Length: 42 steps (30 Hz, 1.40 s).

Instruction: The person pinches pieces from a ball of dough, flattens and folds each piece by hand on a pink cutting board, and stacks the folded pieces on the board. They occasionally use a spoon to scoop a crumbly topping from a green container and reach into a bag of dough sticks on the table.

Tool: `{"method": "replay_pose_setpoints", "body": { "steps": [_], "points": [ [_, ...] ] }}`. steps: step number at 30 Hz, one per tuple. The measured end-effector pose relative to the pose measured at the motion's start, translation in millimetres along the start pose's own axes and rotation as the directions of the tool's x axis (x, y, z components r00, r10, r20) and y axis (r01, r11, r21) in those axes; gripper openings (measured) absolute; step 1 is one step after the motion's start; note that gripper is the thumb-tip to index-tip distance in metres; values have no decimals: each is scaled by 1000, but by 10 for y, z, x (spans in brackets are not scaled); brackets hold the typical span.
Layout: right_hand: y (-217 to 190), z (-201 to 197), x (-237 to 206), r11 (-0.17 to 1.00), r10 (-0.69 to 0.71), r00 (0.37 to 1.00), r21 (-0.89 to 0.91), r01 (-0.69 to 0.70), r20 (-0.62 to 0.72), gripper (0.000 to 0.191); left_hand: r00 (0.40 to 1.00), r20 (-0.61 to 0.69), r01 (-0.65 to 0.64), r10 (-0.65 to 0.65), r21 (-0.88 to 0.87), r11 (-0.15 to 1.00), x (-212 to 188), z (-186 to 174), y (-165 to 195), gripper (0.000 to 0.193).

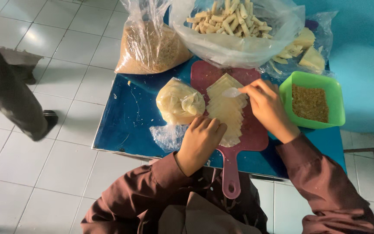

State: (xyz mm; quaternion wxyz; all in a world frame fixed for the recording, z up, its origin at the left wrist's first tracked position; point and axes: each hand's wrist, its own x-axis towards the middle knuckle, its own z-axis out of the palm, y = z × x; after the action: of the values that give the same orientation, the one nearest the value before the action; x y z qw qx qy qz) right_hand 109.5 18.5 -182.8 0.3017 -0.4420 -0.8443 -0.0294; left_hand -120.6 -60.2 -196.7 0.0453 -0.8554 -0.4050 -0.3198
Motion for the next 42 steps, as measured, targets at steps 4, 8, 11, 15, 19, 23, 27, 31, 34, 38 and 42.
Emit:
{"method": "replay_pose_setpoints", "body": {
  "steps": [4,8,11,15,19,23,27,31,34,38,42],
  "points": [
    [127,96,124,1000,-17,999,-23,15,-46,28,1000,19,12,-12,25,1000,11,-34,6,24],
    [265,206,225,1000,-7,999,-25,6,-42,27,999,25,22,-23,38,999,27,-42,22,24],
    [318,273,269,998,60,998,33,-59,-21,29,1000,9,18,-18,19,1000,25,-47,26,25],
    [337,284,307,998,17,996,-54,-21,-86,28,1000,23,16,-16,22,1000,14,-45,29,26],
    [312,255,288,1000,25,994,-6,-26,-110,21,1000,21,21,-22,19,1000,22,-24,32,26],
    [299,216,263,992,120,993,38,-121,10,24,999,30,24,-25,38,999,15,0,41,25],
    [315,155,287,975,-16,1000,-220,13,-13,25,999,26,24,-25,26,999,-8,14,31,26],
    [267,144,296,991,-12,1000,-134,8,-27,28,999,33,21,-22,10,1000,14,3,30,25],
    [206,94,293,970,-22,1000,-241,17,-16,26,998,-67,7,-10,-52,999,-12,-114,3,31],
    [36,-58,278,998,62,996,-9,-63,-66,28,969,-153,193,-192,-11,981,-118,-381,-157,40],
    [-277,-191,242,996,66,996,63,-62,-63,25,932,-226,310,-284,94,946,-43,-449,-384,30]
  ]
}}
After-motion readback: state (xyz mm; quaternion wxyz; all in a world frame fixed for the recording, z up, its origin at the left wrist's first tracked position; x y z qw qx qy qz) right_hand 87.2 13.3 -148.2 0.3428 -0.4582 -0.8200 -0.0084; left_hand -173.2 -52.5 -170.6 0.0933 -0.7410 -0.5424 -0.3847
